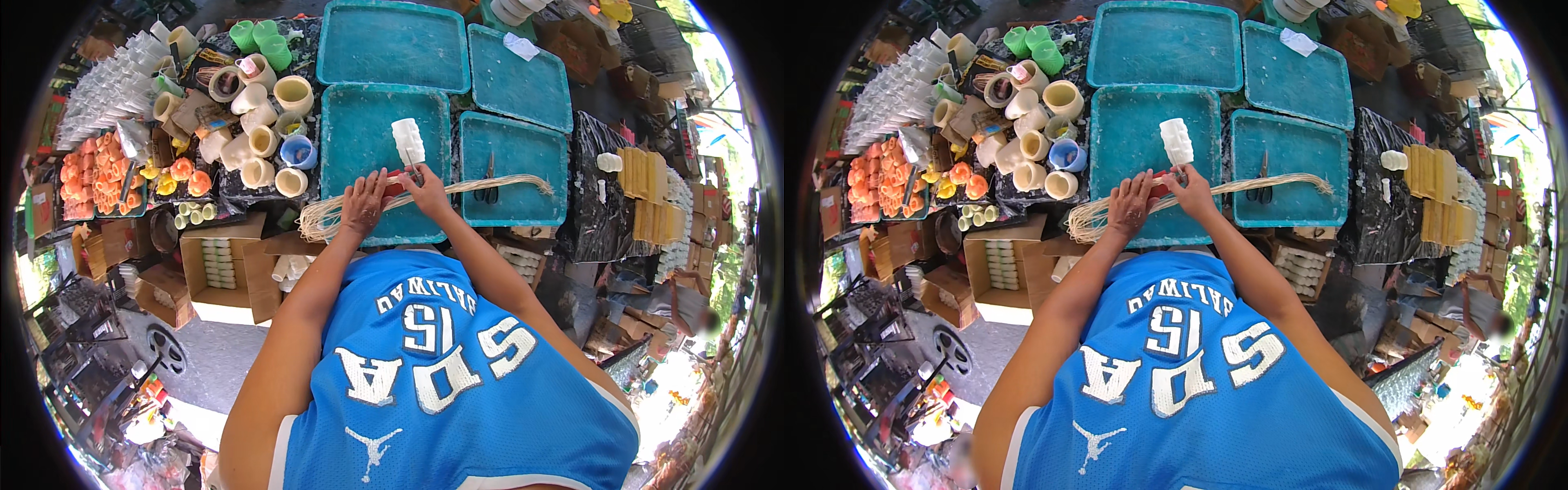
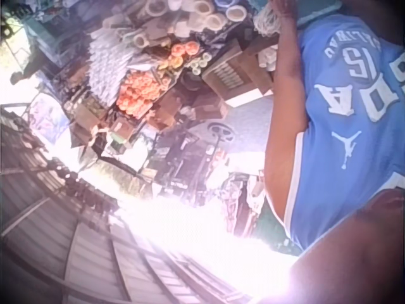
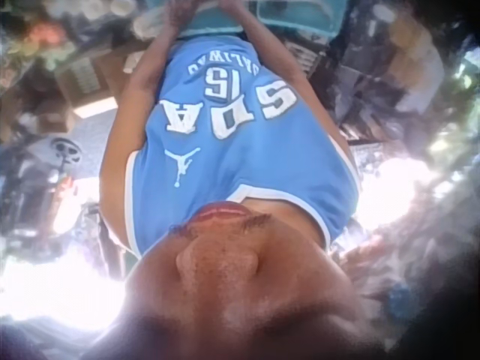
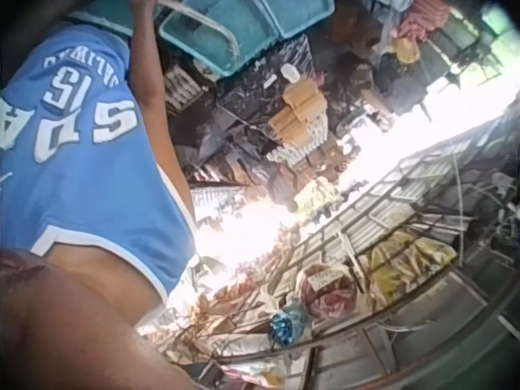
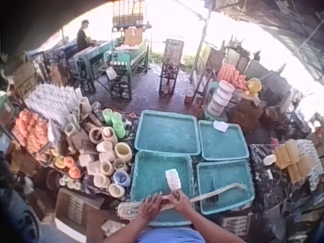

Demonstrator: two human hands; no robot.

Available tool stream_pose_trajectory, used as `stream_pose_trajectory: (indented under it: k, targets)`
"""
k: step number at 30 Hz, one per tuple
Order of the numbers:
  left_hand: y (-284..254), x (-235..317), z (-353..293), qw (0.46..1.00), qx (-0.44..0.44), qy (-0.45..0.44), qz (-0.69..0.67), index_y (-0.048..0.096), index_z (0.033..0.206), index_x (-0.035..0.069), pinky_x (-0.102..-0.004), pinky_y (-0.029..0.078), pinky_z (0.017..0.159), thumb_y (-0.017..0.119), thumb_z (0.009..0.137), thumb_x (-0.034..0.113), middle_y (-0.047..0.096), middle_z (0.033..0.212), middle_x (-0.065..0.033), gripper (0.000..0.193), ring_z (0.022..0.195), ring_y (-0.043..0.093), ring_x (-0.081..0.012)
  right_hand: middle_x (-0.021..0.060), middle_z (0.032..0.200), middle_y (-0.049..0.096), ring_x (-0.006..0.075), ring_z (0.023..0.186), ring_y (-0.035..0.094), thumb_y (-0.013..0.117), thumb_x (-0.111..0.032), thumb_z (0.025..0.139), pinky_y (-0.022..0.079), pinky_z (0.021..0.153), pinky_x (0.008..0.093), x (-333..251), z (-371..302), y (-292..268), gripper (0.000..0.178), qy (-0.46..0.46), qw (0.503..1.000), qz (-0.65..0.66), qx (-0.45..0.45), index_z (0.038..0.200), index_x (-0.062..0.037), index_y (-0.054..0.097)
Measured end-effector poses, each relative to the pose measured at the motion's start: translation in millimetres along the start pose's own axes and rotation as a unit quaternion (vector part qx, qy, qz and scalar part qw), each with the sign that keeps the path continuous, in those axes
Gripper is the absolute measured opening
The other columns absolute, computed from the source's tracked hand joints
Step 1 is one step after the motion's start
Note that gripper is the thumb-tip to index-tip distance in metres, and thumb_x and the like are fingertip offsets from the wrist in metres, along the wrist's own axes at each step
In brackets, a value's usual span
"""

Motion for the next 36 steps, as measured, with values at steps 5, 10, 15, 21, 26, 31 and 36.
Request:
stream_pose_trajectory:
  k: [5, 10, 15, 21, 26, 31, 36]
  targets:
    - [-4.7, 4.8, -2.4, 1.000, 0.021, -0.009, -0.003, 0.042, 0.160, 0.009, -0.0540, 0.040, 0.116, 0.067, 0.099, 0.031, 0.046, 0.161, -0.0111, 0.069, 0.147, 0.043, -0.0340, 0.0166, 0.099, 0.076, 0.0299, 0.090, 0.074, 0.083, -0.027, 0.091, 0.056, 0.080, 0.0404, -25.9, -5.4, 3.4, 0.037, -0.083, 0.991, -0.107, 0.013, 0.114, -0.0011, 0.069]
    - [-6.5, 4.3, 0.5, 0.995, 0.045, 0.001, -0.092, 0.053, 0.152, 0.007, -0.0547, 0.042, 0.116, 0.064, 0.102, 0.027, 0.051, 0.158, -0.0111, 0.054, 0.143, 0.050, -0.0351, 0.0176, 0.097, 0.075, 0.0307, 0.090, 0.074, 0.085, -0.025, 0.089, 0.055, 0.081, 0.0415, -11.3, 5.7, 3.6, 0.034, -0.048, 0.997, -0.062, 0.019, 0.108, -0.0010, 0.071]
    - [-14.7, -2.1, 4.0, 0.971, 0.118, -0.004, -0.208, 0.067, 0.128, 0.011, -0.0466, 0.052, 0.103, 0.069, 0.099, 0.019, 0.068, 0.138, -0.0093, 0.030, 0.121, 0.066, -0.0337, 0.0155, 0.094, 0.075, 0.0276, 0.086, 0.072, 0.084, -0.026, 0.089, 0.055, 0.078, 0.0403, -5.7, 9.8, 4.3, 0.033, -0.043, 0.996, -0.072, 0.018, 0.105, -0.0013, 0.071]
    - [-18.8, -13.0, 9.0, 0.952, 0.162, -0.055, -0.255, 0.073, 0.110, 0.011, -0.0453, 0.056, 0.095, 0.071, 0.097, 0.015, 0.076, 0.120, -0.0087, 0.014, 0.106, 0.072, -0.0334, 0.0091, 0.091, 0.072, 0.0181, 0.082, 0.069, 0.078, -0.026, 0.097, 0.053, 0.074, 0.0348, -11.6, 0.4, -16.4, 0.037, -0.055, 0.992, -0.098, 0.050, 0.121, -0.0013, 0.066]
    - [-22.5, -16.7, 9.9, 0.948, 0.178, -0.072, -0.255, 0.076, 0.109, 0.010, -0.0426, 0.058, 0.089, 0.073, 0.095, 0.012, 0.079, 0.111, -0.0089, 0.015, 0.100, 0.074, -0.0312, 0.0087, 0.089, 0.069, 0.0148, 0.072, 0.065, 0.061, -0.018, 0.106, 0.052, 0.065, 0.0327, -8.3, -44.3, -8.2, 0.031, -0.024, 0.993, -0.095, -0.059, 0.132, -0.0009, 0.058]
    - [-27.9, -16.7, 12.2, 0.946, 0.179, -0.060, -0.262, 0.078, 0.108, 0.009, -0.0424, 0.058, 0.089, 0.073, 0.094, 0.011, 0.079, 0.114, -0.0080, 0.015, 0.101, 0.074, -0.0301, 0.0134, 0.084, 0.068, 0.0247, 0.081, 0.073, 0.056, -0.018, 0.107, 0.055, 0.071, 0.0394, 3.2, -71.7, 8.6, 0.031, 0.081, 0.989, -0.039, -0.116, 0.133, -0.0018, 0.056]
    - [-31.7, -14.0, 14.2, 0.958, 0.167, -0.063, -0.225, 0.078, 0.104, 0.011, -0.0423, 0.055, 0.091, 0.074, 0.093, 0.011, 0.079, 0.117, -0.0058, 0.012, 0.104, 0.073, -0.0288, 0.0057, 0.084, 0.065, 0.0165, 0.073, 0.066, 0.057, -0.014, 0.104, 0.054, 0.069, 0.0342, 18.0, -79.5, 15.5, 0.036, 0.105, 0.989, 0.069, -0.080, 0.138, -0.0022, 0.052]
Point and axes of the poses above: each hand's wrist, its own z-axis towards the middle knuckle, its own y-axis out of the palm, x = y × z, the point moved 10 cm from there along z, towards the middle knuckle
